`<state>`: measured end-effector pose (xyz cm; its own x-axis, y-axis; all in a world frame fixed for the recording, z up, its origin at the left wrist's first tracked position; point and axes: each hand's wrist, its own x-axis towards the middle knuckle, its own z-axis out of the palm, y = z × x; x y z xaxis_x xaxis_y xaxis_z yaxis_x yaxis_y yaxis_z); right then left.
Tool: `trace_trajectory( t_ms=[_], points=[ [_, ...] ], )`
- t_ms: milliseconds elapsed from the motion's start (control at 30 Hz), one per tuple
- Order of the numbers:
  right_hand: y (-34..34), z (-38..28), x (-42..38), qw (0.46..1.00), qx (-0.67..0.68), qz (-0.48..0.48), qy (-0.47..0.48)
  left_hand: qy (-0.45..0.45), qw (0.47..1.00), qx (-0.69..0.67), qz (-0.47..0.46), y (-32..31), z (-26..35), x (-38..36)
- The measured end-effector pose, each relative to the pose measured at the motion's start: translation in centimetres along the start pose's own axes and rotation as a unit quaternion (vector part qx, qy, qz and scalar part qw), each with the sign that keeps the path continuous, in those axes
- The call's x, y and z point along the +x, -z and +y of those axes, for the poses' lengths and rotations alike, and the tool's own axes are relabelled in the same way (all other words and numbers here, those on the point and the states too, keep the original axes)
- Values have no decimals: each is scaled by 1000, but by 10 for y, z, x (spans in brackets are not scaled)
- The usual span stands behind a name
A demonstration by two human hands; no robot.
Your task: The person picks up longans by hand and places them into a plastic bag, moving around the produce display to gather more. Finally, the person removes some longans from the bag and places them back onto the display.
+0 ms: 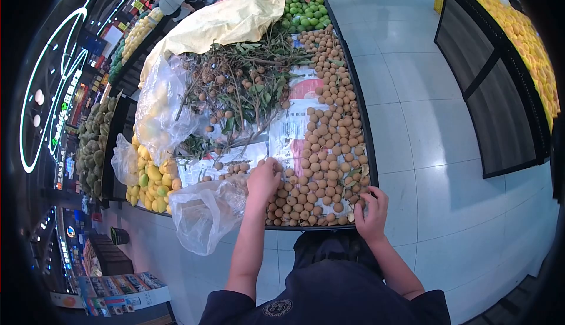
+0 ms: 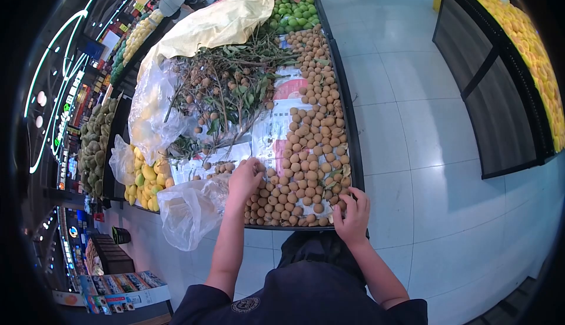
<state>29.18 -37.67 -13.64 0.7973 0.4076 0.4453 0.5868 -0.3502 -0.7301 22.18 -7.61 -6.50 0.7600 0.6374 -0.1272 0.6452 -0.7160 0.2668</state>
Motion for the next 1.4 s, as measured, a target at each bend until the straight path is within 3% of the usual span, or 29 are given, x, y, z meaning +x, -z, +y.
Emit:
trace_trajectory(
  t_ms=[133, 233, 267, 300, 333, 367, 400, 467, 600, 667, 733, 800, 867, 933, 967, 1000, 1033, 1067, 1167, 1300, 1400],
  points=[
    [-1, 1, -1, 1000, 3, 5, -4, -27, 998, 54, -15, 1, -5, 2],
    [1, 1, 0, 1000, 3, 12, -2, -12, 999, -50, 3, 6, -4, -3],
    [1, 0, -1, 1000, 2, 11, -2, 0, 961, -274, -20, 5, -7, -6],
    [0, 0, -1, 1000, 7, 13, -11, 15, 873, -485, -41, 4, -11, -12],
    [-1, -1, -2, 1000, 13, 15, -19, 19, 872, -487, -39, 8, -7, -24],
    [-2, -1, -2, 1000, 14, 10, -15, 38, 741, -662, -105, 19, 3, -42],
    [-2, -2, -2, 1000, 10, 6, -25, 52, 571, -803, -164, 25, 12, -59],
    [-2, -2, -3, 1000, 6, -6, -27, 82, 439, -865, -229, 16, 24, -89],
    [-2, -3, -5, 998, 31, -29, -42, 77, 473, -819, -316, 2, 33, -146],
    [1, -2, -3, 996, 46, -11, -80, 62, 451, -827, -329, 16, 18, -164],
    [12, -4, 4, 997, 39, -14, -68, -23, 554, -776, -299, 45, -2, -184],
    [20, -9, 19, 998, 27, -13, -59, -72, 636, -742, -200, 85, -28, -197],
    [20, -20, 35, 994, 79, 17, -69, -110, 679, -723, -72, 120, -56, -205],
    [11, -39, 54, 993, 103, 13, -53, -76, 739, -667, 61, 148, -78, -207],
    [4, -53, 63, 991, 133, 6, -25, -76, 736, -669, 67, 160, -89, -202],
    [-5, -65, 70, 987, 163, -1, 2, -55, 847, -515, 114, 172, -101, -193],
    [-17, -78, 74, 982, 189, -6, 20, -32, 926, -342, 157, 180, -112, -183],
    [-28, -92, 76, 982, 188, -6, 25, -33, 924, -346, 161, 184, -118, -174],
    [-56, -137, 76, 973, 212, -76, 45, -29, 983, -127, 125, 187, -132, -148],
    [-85, -168, 57, 962, 241, -129, 25, -35, 997, -50, 44, 179, -157, -126],
    [-92, -178, 45, 969, 181, -163, 36, -87, 993, -46, 58, 177, -168, -114]
  ],
)
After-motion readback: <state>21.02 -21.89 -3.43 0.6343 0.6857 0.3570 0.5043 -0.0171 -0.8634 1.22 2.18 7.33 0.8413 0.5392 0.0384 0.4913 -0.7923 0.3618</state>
